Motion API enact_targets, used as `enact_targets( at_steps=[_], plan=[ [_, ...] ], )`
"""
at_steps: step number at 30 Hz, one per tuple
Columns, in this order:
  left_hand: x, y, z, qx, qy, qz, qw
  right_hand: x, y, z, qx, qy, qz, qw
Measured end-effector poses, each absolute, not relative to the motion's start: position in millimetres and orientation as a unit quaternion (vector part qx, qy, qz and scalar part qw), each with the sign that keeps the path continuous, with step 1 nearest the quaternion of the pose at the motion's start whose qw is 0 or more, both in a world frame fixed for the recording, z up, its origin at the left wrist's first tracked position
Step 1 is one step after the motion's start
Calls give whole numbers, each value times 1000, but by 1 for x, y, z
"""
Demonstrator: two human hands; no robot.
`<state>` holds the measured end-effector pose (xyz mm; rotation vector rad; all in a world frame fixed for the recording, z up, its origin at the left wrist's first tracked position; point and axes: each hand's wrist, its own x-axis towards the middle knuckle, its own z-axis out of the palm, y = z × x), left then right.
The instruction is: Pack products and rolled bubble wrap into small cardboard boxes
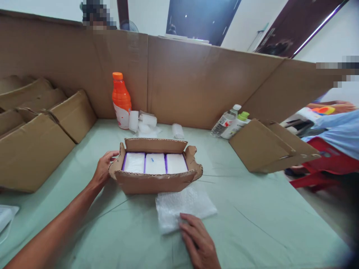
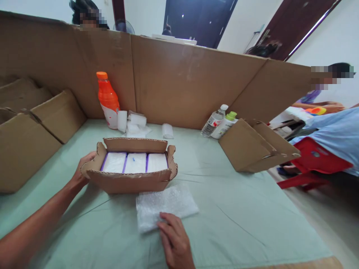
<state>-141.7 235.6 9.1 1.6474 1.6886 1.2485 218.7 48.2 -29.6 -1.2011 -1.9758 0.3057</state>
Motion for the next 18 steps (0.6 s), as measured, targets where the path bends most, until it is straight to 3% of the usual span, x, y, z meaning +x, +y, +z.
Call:
enact_targets(
  at_steps=[4,9,18],
  plan=[
    [-148,169,13,572,639,432,279,208,55,-14,-407,-829,133,360],
    [-125,116,-2,503,615,479,373,231,89,8,-519,-745,98,407],
    [-74,151,-1,510,521,545,414,211,158,17,-570,-686,238,384]
  ],
)
